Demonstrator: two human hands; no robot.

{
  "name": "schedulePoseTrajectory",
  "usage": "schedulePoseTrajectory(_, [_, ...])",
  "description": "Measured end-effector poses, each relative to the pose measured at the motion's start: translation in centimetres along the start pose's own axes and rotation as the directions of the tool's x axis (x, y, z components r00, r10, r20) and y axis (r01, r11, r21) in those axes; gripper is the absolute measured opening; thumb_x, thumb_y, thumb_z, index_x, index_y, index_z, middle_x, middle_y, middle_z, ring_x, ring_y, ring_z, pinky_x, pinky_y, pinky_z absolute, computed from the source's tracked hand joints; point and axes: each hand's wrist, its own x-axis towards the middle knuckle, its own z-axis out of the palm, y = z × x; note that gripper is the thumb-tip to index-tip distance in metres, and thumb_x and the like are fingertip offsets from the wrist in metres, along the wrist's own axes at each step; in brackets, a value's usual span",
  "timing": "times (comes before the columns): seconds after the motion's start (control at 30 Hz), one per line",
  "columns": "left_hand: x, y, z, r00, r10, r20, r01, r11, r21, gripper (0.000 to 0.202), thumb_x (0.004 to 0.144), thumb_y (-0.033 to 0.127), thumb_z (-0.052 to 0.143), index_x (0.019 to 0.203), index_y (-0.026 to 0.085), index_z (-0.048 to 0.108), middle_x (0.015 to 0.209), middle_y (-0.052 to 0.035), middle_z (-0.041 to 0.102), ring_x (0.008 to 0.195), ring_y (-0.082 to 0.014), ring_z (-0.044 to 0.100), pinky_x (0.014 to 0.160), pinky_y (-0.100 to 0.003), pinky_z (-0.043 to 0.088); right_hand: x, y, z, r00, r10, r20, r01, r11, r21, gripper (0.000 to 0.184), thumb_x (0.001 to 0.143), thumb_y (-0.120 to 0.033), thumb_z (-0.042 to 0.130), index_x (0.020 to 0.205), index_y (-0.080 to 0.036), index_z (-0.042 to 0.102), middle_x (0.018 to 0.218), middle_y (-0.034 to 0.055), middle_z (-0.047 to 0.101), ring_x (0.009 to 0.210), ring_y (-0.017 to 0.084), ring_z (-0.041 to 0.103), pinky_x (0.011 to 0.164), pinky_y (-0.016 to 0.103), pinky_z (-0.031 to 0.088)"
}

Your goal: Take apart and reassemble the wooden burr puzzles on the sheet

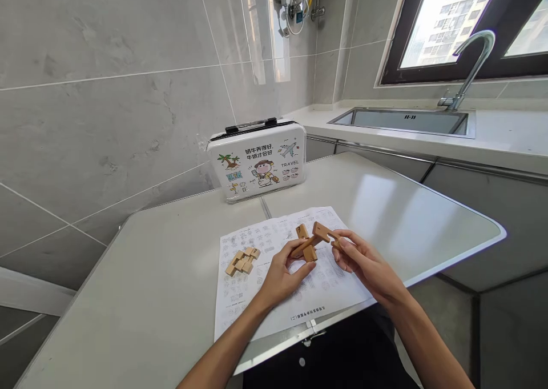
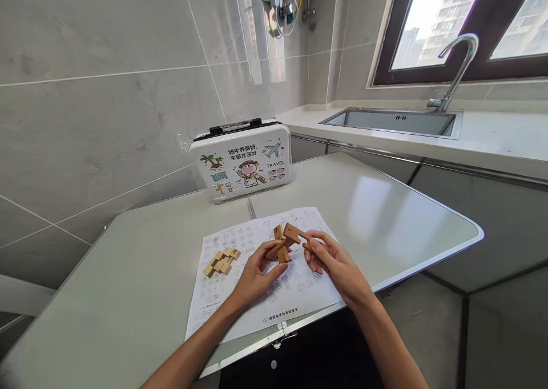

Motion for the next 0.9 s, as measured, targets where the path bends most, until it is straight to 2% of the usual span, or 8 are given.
schedulePoseTrajectory(0.13, [-0.06,0.54,0.13,0.998,-0.020,0.063,0.026,0.996,-0.086,0.048,0.090,0.032,0.078,0.134,0.023,0.061,0.137,-0.0114,0.067,0.129,-0.0281,0.064,0.114,-0.044,0.048,0.17,0.27,0.42,0.999,0.011,0.034,-0.010,1.000,-0.012,0.047,0.096,-0.056,0.068,0.127,-0.022,0.062,0.074,0.0004,0.060,0.065,0.015,0.047,0.061,0.029,0.037])
schedulePoseTrajectory(0.4, [0.03,0.19,0.25,0.991,-0.025,0.129,0.054,0.973,-0.226,0.048,0.087,0.028,0.082,0.130,0.021,0.062,0.137,-0.0145,0.066,0.127,-0.0301,0.064,0.113,-0.049,0.047,0.33,0.37,-0.12,0.998,0.053,0.034,-0.053,0.998,0.015,0.047,0.093,-0.056,0.071,0.123,-0.020,0.067,0.070,-0.0009,0.056,0.065,0.014,0.044,0.061,0.028,0.036])
schedulePoseTrajectory(0.63, [0.01,-0.13,-0.05,0.989,-0.044,0.138,0.087,0.940,-0.329,0.047,0.089,0.030,0.080,0.130,0.021,0.058,0.129,-0.0141,0.068,0.113,-0.0258,0.071,0.106,-0.045,0.051,0.15,0.43,0.26,0.992,0.126,0.027,-0.128,0.983,0.134,0.048,0.086,-0.055,0.080,0.115,-0.020,0.067,0.071,-0.0012,0.055,0.064,0.012,0.042,0.059,0.026,0.036])
schedulePoseTrajectory(0.9, [0.28,0.75,0.11,0.991,-0.021,0.135,0.073,0.915,-0.396,0.041,0.091,0.030,0.078,0.125,0.022,0.059,0.122,-0.0123,0.070,0.108,-0.0230,0.070,0.101,-0.042,0.052,-0.13,0.70,0.51,0.983,0.153,0.106,-0.174,0.956,0.237,0.037,0.093,-0.047,0.076,0.117,-0.020,0.067,0.077,-0.0001,0.055,0.065,0.010,0.041,0.059,0.024,0.036])
